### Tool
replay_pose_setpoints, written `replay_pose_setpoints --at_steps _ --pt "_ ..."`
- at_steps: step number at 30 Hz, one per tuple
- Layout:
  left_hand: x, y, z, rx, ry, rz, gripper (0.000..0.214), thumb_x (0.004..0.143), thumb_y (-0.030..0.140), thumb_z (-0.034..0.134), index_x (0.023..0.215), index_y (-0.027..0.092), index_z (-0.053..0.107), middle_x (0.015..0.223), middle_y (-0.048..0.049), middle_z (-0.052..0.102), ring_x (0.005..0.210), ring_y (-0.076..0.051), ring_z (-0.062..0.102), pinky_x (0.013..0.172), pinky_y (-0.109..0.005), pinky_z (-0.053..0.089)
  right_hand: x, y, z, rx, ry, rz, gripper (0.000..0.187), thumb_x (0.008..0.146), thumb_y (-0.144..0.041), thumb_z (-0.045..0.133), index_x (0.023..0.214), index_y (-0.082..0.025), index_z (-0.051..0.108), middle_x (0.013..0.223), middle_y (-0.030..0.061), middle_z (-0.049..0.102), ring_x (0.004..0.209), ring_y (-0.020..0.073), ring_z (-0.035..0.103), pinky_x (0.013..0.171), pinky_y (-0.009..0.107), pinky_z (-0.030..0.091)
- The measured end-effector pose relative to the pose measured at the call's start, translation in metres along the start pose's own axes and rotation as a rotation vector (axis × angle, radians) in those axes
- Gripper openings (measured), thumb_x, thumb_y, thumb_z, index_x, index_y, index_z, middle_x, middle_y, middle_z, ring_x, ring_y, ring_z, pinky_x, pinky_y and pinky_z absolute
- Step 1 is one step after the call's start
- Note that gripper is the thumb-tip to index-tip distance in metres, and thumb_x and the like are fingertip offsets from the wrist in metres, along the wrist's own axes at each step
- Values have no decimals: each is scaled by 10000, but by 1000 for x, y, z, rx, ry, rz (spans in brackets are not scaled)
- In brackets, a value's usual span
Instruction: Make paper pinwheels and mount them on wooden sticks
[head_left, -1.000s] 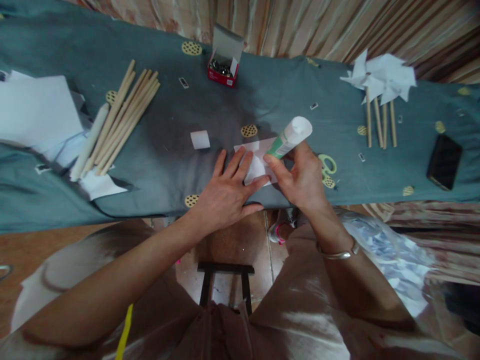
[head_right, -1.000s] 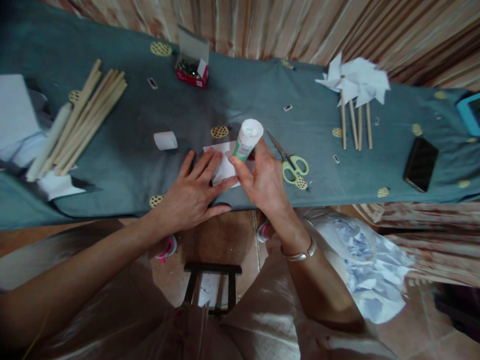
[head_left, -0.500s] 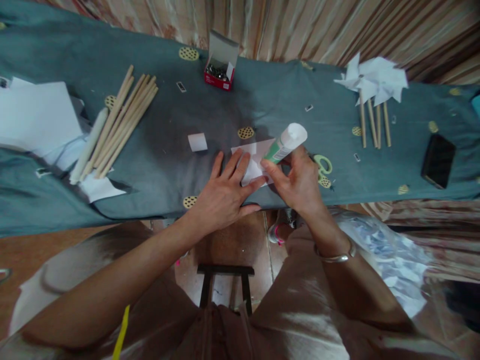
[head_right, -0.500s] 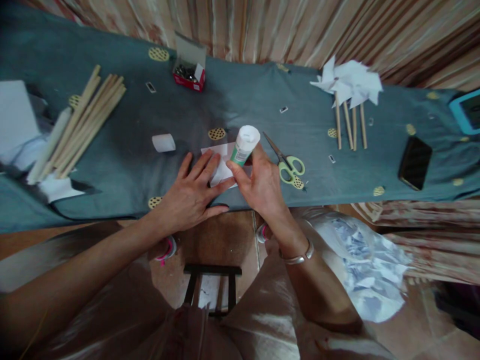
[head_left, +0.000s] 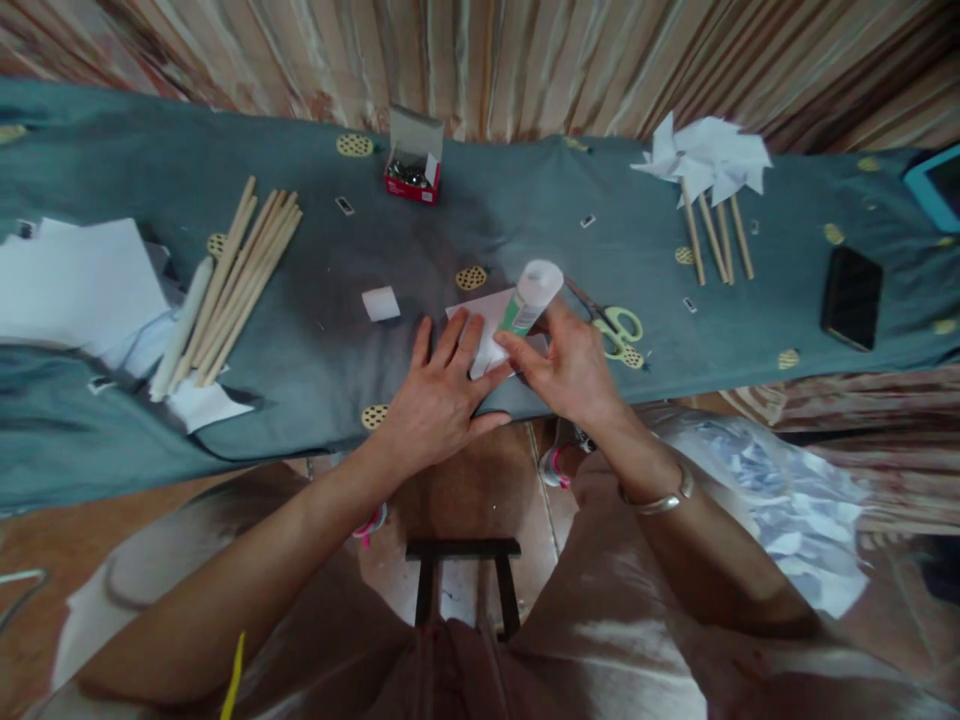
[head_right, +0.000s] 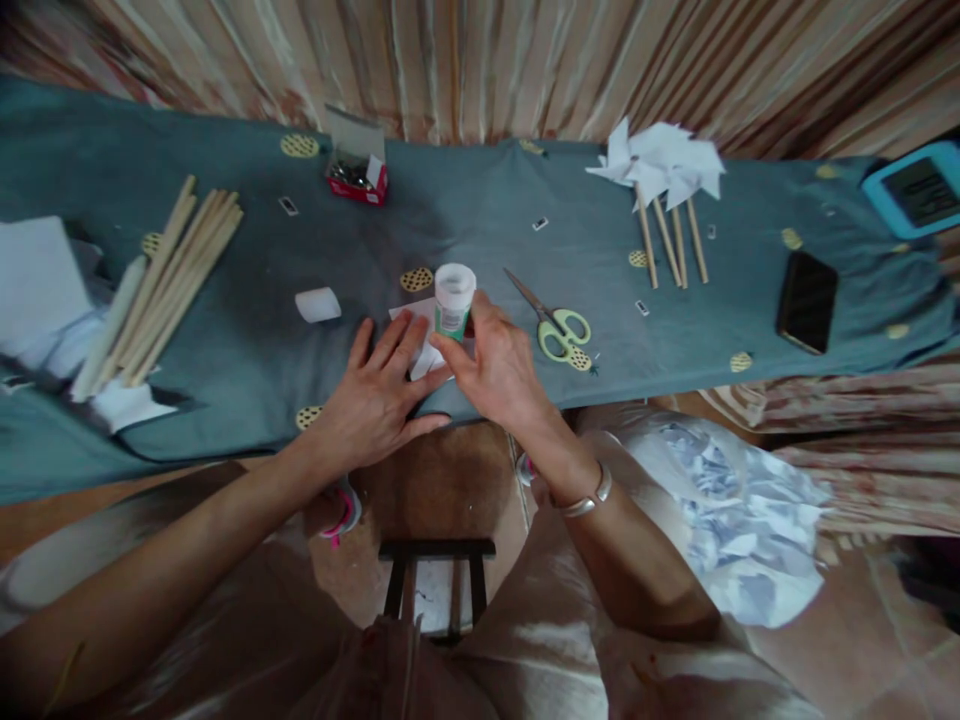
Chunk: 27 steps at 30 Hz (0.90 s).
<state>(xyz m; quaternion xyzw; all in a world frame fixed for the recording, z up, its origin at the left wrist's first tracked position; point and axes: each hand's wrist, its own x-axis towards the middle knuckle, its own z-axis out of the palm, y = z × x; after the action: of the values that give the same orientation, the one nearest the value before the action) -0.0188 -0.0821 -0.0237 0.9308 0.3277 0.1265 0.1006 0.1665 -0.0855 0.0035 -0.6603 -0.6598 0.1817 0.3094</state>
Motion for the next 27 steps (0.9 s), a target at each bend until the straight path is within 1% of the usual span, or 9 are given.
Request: replay_pose_setpoints --at_steps 3,6,10,14,18,21,23,25,27 --pt "0 0 -2 12 -12 1 604 859 570 626 1371 257 555 1582 -213 313 1462 -471 251 1132 -707 192 0 -2 -1 24 -9 32 328 818 -480 670 985 -204 607 824 52 690 767 248 655 737 395 506" --pt "0 -1 -3 19 -9 12 609 872 567 607 1390 252 539 1577 -228 313 1460 -476 252 1128 -710 193 -1 -3 -2 163 -8 81 306 807 -470 689 963 -216 620 836 33 698 790 239 667 761 395 517" --pt "0 -2 -1 20 4 21 620 877 575 590 1406 257 525 1567 -239 323 1455 -482 261 1124 -705 206 3 0 -6 590 46 167 330 741 -493 767 880 -228 625 834 6 709 786 189 671 779 357 551" --pt "0 -3 1 17 26 20 640 881 583 576 1433 272 486 1578 -216 317 1463 -463 256 1126 -694 221 14 4 -13 1012 135 331 352 666 -499 833 783 -230 638 767 -22 705 738 147 667 751 304 584" --pt "-4 -6 -6 -16 87 73 657 923 590 495 1472 237 419 1584 -227 303 1485 -420 234 1141 -673 218 24 10 -17 1275 207 447 262 665 -374 854 741 -225 652 786 -31 708 772 121 683 804 269 592" --pt "-8 -14 -19 -37 152 91 611 963 547 449 1474 217 393 1580 -206 331 1498 -350 242 1178 -619 200 29 13 -15 1375 207 501 203 695 -312 830 761 -221 660 800 -32 718 771 109 691 802 253 595" --pt "-11 -26 -27 -48 212 20 562 977 486 462 1479 249 373 1586 -165 342 1497 -316 257 1191 -583 208 31 12 -13 1406 184 530 184 715 -305 809 774 -219 658 802 -26 721 786 115 702 815 257 595" --pt "-13 -42 -33 -49 301 -108 536 969 421 504 1470 273 386 1570 -127 383 1470 -310 318 1192 -569 222 32 10 -11 1420 153 552 172 730 -302 787 785 -217 649 806 -17 726 824 130 713 851 273 593" --pt "-14 -59 -34 -41 376 -220 533 942 387 544 1437 222 438 1504 -147 464 1406 -322 406 1155 -538 317 33 7 -10 1422 127 579 155 742 -301 761 785 -220 636 807 -9 734 858 147 719 887 298 592"
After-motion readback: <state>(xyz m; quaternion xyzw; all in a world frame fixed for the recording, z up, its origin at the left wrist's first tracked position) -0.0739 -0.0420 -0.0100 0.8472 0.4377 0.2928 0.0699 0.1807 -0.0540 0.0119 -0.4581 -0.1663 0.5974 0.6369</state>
